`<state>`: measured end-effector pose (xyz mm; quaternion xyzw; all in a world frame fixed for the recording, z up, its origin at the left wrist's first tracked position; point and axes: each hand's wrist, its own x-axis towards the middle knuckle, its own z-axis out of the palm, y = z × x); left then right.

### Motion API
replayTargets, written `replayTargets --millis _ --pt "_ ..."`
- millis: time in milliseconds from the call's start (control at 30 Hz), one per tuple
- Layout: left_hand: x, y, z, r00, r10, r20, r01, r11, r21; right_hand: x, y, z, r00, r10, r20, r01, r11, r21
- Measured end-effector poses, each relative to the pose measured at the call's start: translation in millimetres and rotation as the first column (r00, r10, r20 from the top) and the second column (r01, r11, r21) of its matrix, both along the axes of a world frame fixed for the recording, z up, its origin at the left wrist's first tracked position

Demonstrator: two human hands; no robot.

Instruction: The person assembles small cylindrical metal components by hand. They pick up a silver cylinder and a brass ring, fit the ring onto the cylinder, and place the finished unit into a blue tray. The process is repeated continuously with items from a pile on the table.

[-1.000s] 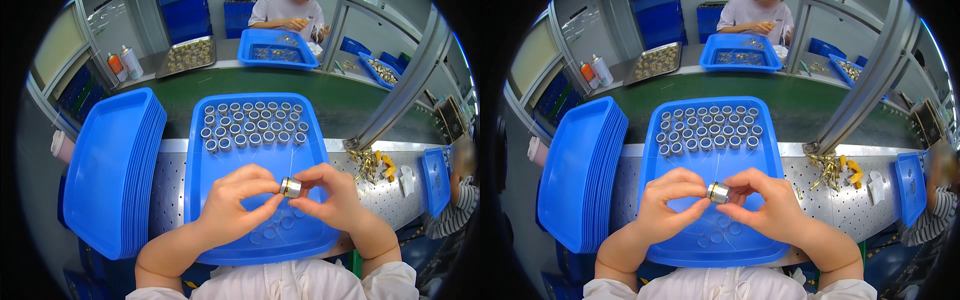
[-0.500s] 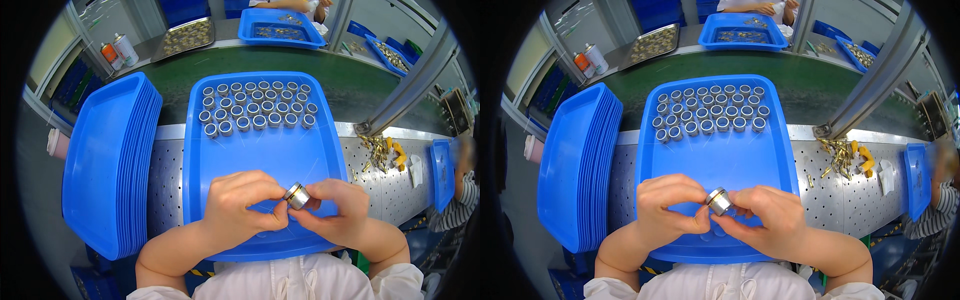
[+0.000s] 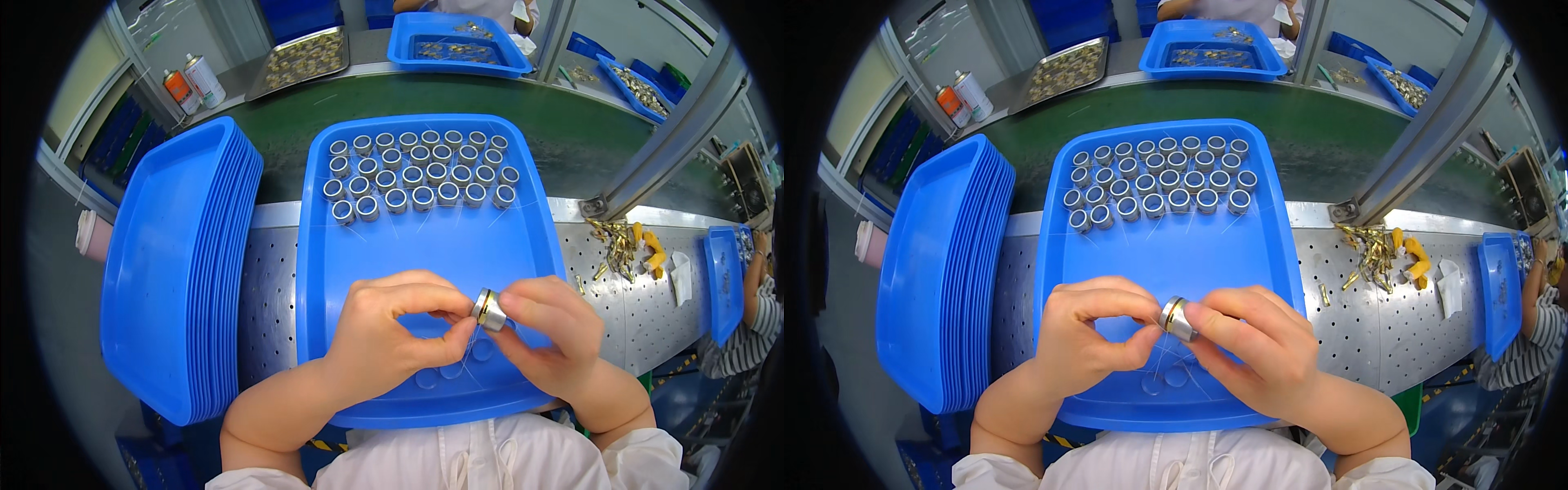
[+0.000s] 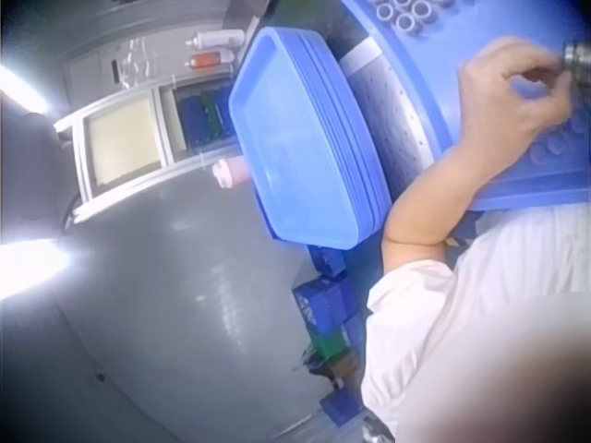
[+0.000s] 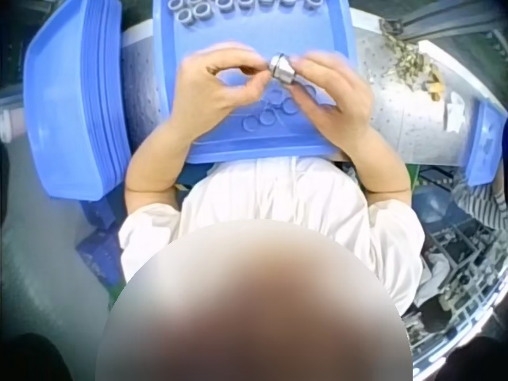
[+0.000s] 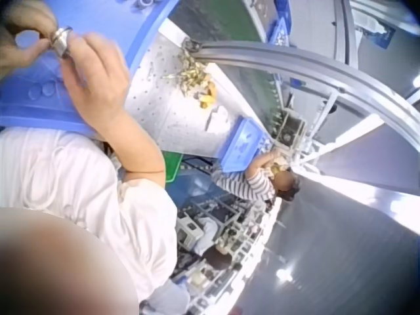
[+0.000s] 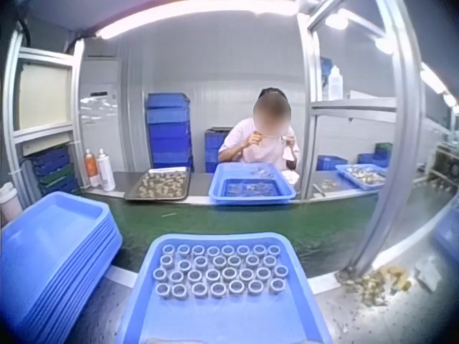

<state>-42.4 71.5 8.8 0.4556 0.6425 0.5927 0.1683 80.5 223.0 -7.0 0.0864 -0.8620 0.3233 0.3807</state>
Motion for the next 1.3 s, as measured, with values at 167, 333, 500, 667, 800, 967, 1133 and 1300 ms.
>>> replayTargets --millis 167,333,500,667,800,967,1133,1300 --pt "0.2 0.6 -4.7 0.993 0.033 -0.116 -0.030 0.999 0.026 0.2 -2.9 -0.2 1.000 0.011 -0.025 -0.010 0.999 0.044" --pt "2.2 0.5 -4.5 0.962 0.086 -0.259 -0.083 0.996 0.022 0.5 -6.2 -0.7 0.999 0.007 -0.034 -0.004 0.998 0.067" --pt "2.3 1.0 -3.5 0.921 0.108 -0.373 -0.107 0.994 0.024 0.3 -8.7 -3.3 0.999 -0.017 -0.036 0.019 0.998 0.058" --pt "0.6 2.1 -5.2 0.972 0.072 -0.222 -0.069 0.997 0.023 1.4 -5.7 -2.9 0.998 -0.003 0.056 0.010 0.993 -0.120" --pt "-2.8 1.3 -7.4 0.999 0.022 -0.043 -0.022 1.000 0.004 1.9 -3.4 -6.8 0.990 0.060 0.130 -0.010 0.936 -0.353" --pt "-3.2 1.1 -7.5 1.000 0.018 0.008 -0.017 1.000 -0.026 0.9 -2.9 -8.8 0.990 0.077 0.115 -0.027 0.920 -0.390" --pt "-2.9 -0.7 -4.5 0.993 -0.006 0.114 0.013 0.998 -0.059 0.7 -1.8 -8.1 0.993 0.073 0.092 -0.036 0.935 -0.352" --pt "-7.8 1.1 -3.1 0.780 -0.104 0.617 0.149 0.989 -0.023 1.3 -0.7 -7.1 0.994 0.064 0.084 -0.030 0.933 -0.358"
